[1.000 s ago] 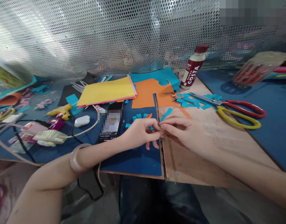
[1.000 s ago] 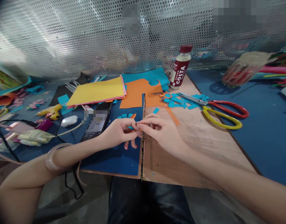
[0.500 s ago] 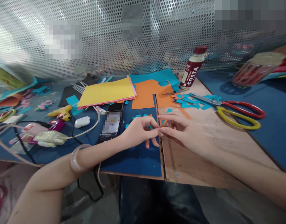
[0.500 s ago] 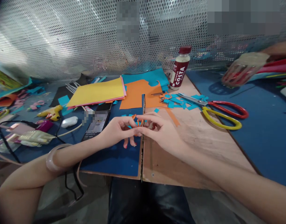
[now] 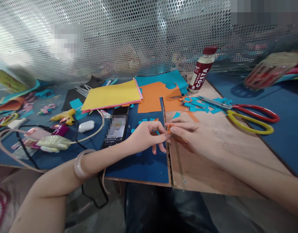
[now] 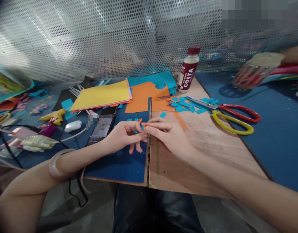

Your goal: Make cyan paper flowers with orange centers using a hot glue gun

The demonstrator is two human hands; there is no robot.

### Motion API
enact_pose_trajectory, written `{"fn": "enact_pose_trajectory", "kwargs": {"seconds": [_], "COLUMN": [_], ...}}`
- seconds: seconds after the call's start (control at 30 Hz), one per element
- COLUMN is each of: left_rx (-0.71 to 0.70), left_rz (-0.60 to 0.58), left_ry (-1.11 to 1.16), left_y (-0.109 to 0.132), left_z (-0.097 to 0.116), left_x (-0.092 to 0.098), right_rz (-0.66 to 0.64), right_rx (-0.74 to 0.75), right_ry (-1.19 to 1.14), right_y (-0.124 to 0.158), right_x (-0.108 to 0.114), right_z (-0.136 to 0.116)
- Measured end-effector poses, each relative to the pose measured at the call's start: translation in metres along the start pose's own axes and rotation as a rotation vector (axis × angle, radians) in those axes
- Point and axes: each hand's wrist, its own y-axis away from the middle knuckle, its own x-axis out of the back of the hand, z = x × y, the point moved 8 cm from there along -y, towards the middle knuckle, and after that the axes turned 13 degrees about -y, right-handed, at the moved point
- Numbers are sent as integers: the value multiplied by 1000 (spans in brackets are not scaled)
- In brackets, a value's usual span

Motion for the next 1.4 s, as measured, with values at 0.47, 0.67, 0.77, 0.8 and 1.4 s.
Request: {"fn": "enact_pose_trajectory", "kwargs": {"seconds": [0.47, 0.67, 0.77, 0.8, 1.4], "left_rx": [-14, 23, 73, 82, -44], "left_rz": [59, -12, -114, -136, -2], "left_ry": [11, -89, -265, -331, -112], "left_y": [-3, -2, -1, -1, 37], "left_z": [-3, -2, 6, 10, 29], "left_x": [8, 6, 11, 15, 24], "right_rz": [19, 37, 25, 2, -292], "right_rx": [-83, -137, -149, -169, -270], "right_ry": [-67, -109, 32, 75, 191], "right_y": [-1, 0, -5, -7, 3], "right_x": [1, 0, 3, 2, -33], "right_z": [9, 3, -12, -15, -14]}}
